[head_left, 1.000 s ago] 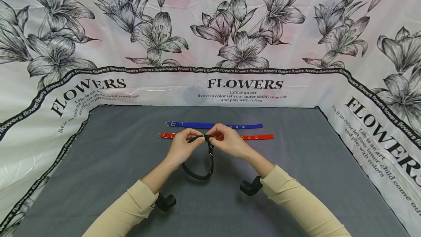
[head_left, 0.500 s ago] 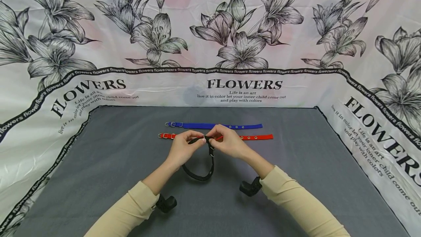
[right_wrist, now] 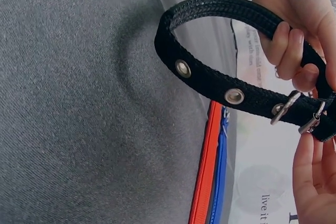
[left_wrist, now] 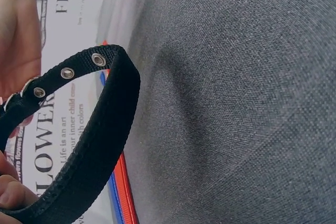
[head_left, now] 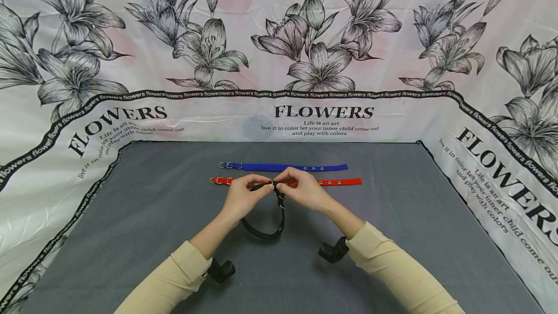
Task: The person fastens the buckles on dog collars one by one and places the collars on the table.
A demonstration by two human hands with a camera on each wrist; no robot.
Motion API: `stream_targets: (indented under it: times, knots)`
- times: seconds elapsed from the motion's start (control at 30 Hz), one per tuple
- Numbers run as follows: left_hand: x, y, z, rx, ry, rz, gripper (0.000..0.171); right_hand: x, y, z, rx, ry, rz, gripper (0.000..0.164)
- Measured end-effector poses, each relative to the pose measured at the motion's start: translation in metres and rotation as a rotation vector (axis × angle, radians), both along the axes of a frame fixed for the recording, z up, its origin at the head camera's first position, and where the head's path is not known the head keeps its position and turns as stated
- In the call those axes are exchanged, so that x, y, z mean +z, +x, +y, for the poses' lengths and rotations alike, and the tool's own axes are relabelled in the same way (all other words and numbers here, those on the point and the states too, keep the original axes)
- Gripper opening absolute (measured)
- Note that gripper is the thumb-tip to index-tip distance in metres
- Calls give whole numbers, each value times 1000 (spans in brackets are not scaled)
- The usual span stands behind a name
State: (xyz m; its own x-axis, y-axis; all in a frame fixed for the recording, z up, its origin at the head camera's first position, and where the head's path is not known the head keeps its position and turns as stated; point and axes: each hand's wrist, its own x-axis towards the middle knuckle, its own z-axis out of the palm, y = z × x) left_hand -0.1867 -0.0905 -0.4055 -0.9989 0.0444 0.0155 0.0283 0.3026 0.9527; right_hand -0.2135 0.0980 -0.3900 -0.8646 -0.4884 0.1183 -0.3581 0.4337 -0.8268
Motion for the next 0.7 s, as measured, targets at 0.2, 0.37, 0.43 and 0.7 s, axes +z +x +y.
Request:
stream_targets:
  times: [0.2,0.37,0.43,0.7]
  knots:
    - [1,0,0,21,39,-16,23,16,9,2,-8,-99,-165,20]
    - [2,-1,-1,33,71,-20,23,6,3,4,-9,-162,-241,20]
    - [2,0,0,38,83,-17,23,0,0,4,-6,-182,-248,20]
    - [2,-1,2,29,126,-11,21,0,2,4,18,-161,-187,13]
